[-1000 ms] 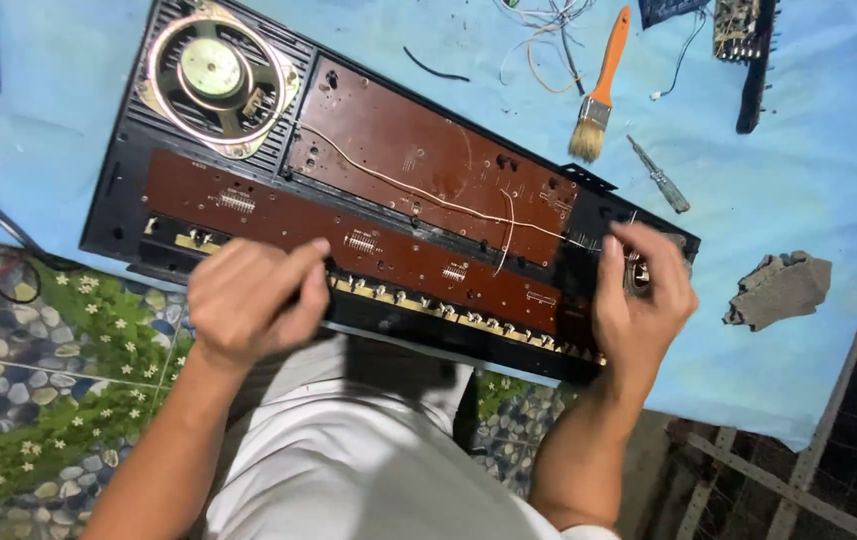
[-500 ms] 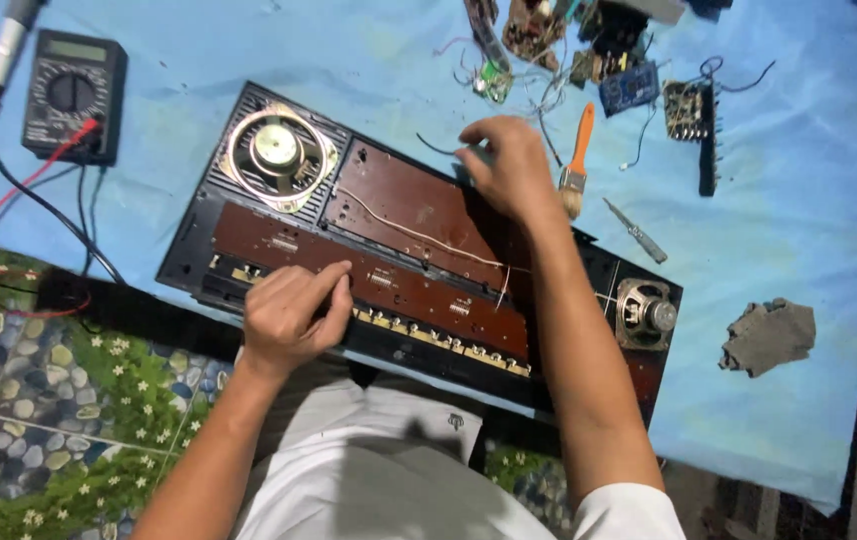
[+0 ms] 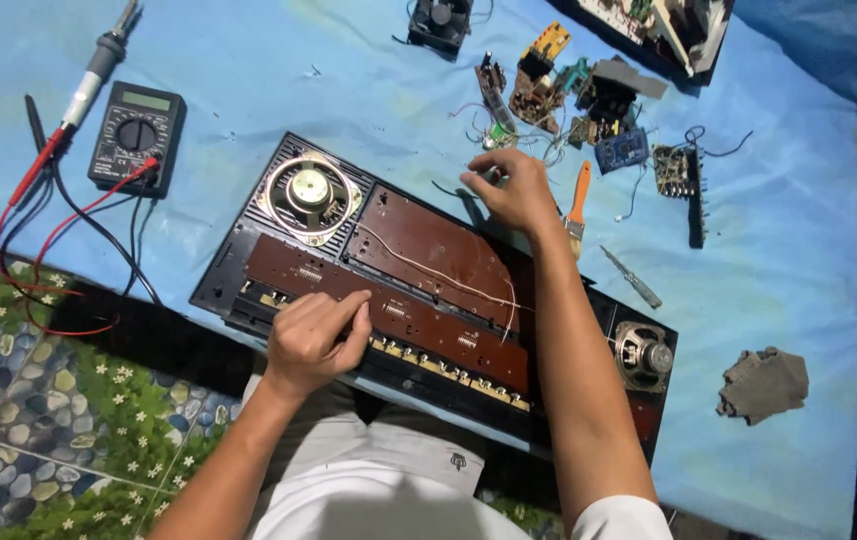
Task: The person works on the internal circuitry of a disassembled stereo receiver, using their hands to connect and route white and yellow wires to various solder points on the brown circuit board. The workspace includes a multimeter, a soldering iron, and a paintbrush.
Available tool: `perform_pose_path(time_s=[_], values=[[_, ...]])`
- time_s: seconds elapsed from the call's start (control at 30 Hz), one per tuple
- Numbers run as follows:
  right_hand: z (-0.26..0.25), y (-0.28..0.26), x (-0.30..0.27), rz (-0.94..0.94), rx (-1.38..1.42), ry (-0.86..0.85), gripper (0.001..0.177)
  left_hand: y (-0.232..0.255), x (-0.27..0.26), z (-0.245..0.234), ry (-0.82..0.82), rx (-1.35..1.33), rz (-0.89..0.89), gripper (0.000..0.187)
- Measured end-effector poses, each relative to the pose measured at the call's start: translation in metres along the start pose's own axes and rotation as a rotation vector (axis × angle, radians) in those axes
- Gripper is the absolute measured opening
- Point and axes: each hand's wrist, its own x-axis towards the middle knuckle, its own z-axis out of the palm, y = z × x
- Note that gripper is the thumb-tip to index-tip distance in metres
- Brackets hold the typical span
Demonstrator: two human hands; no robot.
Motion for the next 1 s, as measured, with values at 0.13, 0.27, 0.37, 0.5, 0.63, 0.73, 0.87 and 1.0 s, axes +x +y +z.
perform_pose_path(time_s=[0.13,0.27,0.37,0.5,0.63,0.73,0.87,1.0], values=[[0.002,0.014,0.016,-0.016,-0.069,0.054,0.015,0.001,0.001,0.000,0.008,0.021,0.003,0.008],[0.004,-0.008,0.010,-0.055,-0.023,-0.148,0.017,0.002,0.004,-0.001,-0.004,0.006,-0.011,0.007],[0.011,-0.011,0.003,-0.030,-0.019,-0.239,0.013,0.002,0.005,-0.002,-0.003,0.011,-0.013,0.009],[0.006,-0.009,-0.004,0.012,-0.089,-0.263,0.009,-0.001,0.002,0.000,-0.005,0.001,0.002,0.009],[-0.004,-0.003,-0.011,-0.012,-0.112,-0.242,0.011,0.003,0.005,-0.002,-0.011,-0.002,-0.029,0.008],[-0.014,-0.001,-0.020,-0.032,-0.034,-0.132,0.012,0.003,0.006,-0.003,-0.008,-0.022,-0.037,0.010],[-0.035,-0.004,-0.038,-0.064,0.357,0.044,0.015,0.000,0.004,-0.003,-0.032,0.000,-0.015,0.007],[-0.062,-0.020,-0.065,0.013,0.693,0.123,0.027,0.001,0.005,-0.003,-0.024,-0.001,0.002,0.008]])
